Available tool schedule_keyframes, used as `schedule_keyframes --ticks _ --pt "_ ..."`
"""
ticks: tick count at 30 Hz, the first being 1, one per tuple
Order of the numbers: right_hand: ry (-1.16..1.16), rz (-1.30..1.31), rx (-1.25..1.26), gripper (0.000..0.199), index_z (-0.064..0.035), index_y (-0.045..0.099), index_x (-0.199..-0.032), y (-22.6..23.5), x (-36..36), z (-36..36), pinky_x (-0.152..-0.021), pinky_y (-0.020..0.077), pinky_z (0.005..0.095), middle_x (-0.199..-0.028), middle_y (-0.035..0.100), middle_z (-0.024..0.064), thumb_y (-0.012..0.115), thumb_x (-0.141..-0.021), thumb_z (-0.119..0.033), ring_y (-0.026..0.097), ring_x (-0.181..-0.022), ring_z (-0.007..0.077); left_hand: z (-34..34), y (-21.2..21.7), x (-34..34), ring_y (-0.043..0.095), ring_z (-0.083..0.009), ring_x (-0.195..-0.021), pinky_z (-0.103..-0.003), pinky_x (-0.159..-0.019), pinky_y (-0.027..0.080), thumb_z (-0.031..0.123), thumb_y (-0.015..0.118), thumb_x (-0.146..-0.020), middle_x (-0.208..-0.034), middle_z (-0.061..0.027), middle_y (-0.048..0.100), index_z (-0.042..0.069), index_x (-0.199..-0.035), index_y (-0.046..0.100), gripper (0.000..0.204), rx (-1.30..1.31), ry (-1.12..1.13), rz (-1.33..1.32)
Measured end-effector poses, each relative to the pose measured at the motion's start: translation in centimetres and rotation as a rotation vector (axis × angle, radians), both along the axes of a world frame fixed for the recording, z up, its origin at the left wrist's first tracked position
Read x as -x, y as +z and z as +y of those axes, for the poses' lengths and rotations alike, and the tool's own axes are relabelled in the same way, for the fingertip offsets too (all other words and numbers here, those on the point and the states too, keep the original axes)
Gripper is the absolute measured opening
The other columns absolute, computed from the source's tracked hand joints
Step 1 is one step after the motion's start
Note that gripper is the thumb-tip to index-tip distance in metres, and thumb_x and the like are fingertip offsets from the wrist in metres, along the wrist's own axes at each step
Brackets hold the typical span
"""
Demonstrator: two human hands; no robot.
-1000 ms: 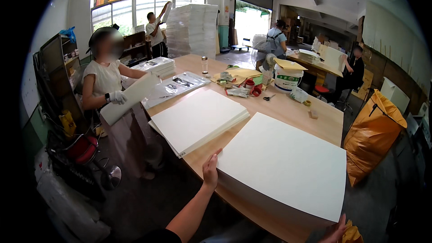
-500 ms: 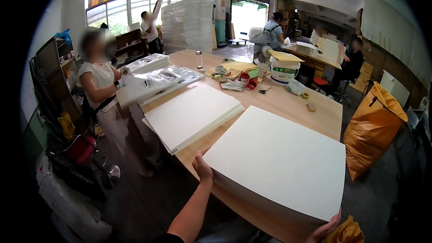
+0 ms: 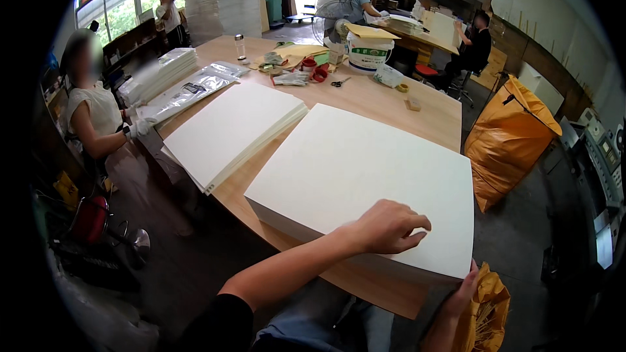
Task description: The person repeatedly picks up stacks of white paper sheets from a table, aligns them, and places them back down. The person also occasionally flips through the sheets to check alignment. Other people are visible in the background working at separate tables.
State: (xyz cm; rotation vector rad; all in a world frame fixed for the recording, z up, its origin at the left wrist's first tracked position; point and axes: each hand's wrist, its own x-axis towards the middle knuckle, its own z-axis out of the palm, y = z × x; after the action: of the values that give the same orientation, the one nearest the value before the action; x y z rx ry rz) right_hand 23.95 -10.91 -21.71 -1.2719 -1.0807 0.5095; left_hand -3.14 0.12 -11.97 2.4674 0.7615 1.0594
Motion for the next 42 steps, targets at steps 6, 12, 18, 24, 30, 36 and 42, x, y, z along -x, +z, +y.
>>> schedule_keyframes --ticks 6,12,18,24,30,36,42 --pt "0.030 -0.425 0.469 0.038 0.0009 0.055 -0.078 6.6 -2.8 -2.7 -0.061 0.0406 0.0302 -0.067 0.050 0.0024 0.055 -0.103 -0.028 0.047 -0.065 0.0103 0.1 -0.5 -0.6 0.062 -0.0230 -0.067 -0.036 -0.062 0.050 0.016 0.069 -0.087 -0.071 -0.0034 0.064 0.011 -0.095 0.072 0.010 0.214 -0.089 0.021" --pt "-0.146 -0.547 0.389 0.041 -0.0012 0.039 -0.075 13.8 2.2 -0.1 -0.054 0.0340 0.0353 -0.062 0.039 0.0058 0.060 -0.100 -0.025 0.037 -0.058 0.0148 -0.2 -0.8 -0.1 0.064 -0.0251 -0.089 -0.036 -0.076 0.053 0.008 0.070 -0.083 -0.092 -0.0056 0.069 0.009 -0.097 0.072 0.015 0.047 -0.063 -0.140" --pt "-0.011 0.086 0.021 0.034 -0.0104 0.041 -0.078 12.1 4.6 2.3 -0.047 0.0313 0.0264 -0.064 0.042 -0.0020 0.053 -0.103 -0.029 0.038 -0.054 0.0086 0.2 -1.0 -0.3 0.065 -0.0282 -0.100 -0.037 -0.085 0.054 0.007 0.071 -0.083 -0.105 -0.0086 0.069 0.009 -0.104 0.071 0.021 0.090 -0.097 -0.172" --pt "0.063 0.167 0.122 0.031 -0.0103 0.051 -0.075 13.2 4.7 2.6 -0.044 0.0332 0.0218 -0.059 0.044 -0.0040 0.051 -0.101 -0.026 0.041 -0.048 0.0065 0.4 -0.8 0.2 0.065 -0.0296 -0.111 -0.039 -0.091 0.053 0.037 0.086 -0.075 -0.125 -0.0094 0.066 0.010 -0.114 0.069 0.050 0.047 -0.166 -0.115" --pt "0.155 0.517 0.107 0.026 -0.0068 0.056 -0.077 14.0 4.1 2.9 -0.046 0.0417 0.0275 -0.058 0.048 0.0011 0.054 -0.099 -0.022 0.052 -0.049 0.0138 0.1 0.2 0.4 0.065 -0.0287 -0.116 -0.038 -0.093 0.054 0.037 0.090 -0.068 -0.130 -0.0076 0.065 0.010 -0.118 0.068 0.061 0.175 -0.194 -0.066" --pt "0.193 0.441 0.104 0.032 -0.0082 0.052 -0.073 13.6 3.4 3.1 -0.043 0.0392 0.0261 -0.057 0.047 0.0006 0.057 -0.099 -0.027 0.053 -0.048 0.0133 0.7 -0.3 0.4 0.065 -0.0261 -0.117 -0.036 -0.097 0.053 0.029 0.091 -0.067 -0.128 -0.0080 0.066 0.010 -0.116 0.070 0.056 0.298 -0.225 -0.113" --pt "0.113 0.299 0.092 0.040 -0.0091 0.047 -0.069 13.7 4.1 3.0 -0.043 0.0365 0.0247 -0.055 0.043 -0.0020 0.060 -0.100 -0.032 0.047 -0.048 0.0093 -0.1 0.3 0.4 0.064 -0.0278 -0.117 -0.037 -0.097 0.052 0.019 0.076 -0.083 -0.131 -0.0107 0.065 0.012 -0.120 0.069 0.039 0.472 -0.162 -0.168"
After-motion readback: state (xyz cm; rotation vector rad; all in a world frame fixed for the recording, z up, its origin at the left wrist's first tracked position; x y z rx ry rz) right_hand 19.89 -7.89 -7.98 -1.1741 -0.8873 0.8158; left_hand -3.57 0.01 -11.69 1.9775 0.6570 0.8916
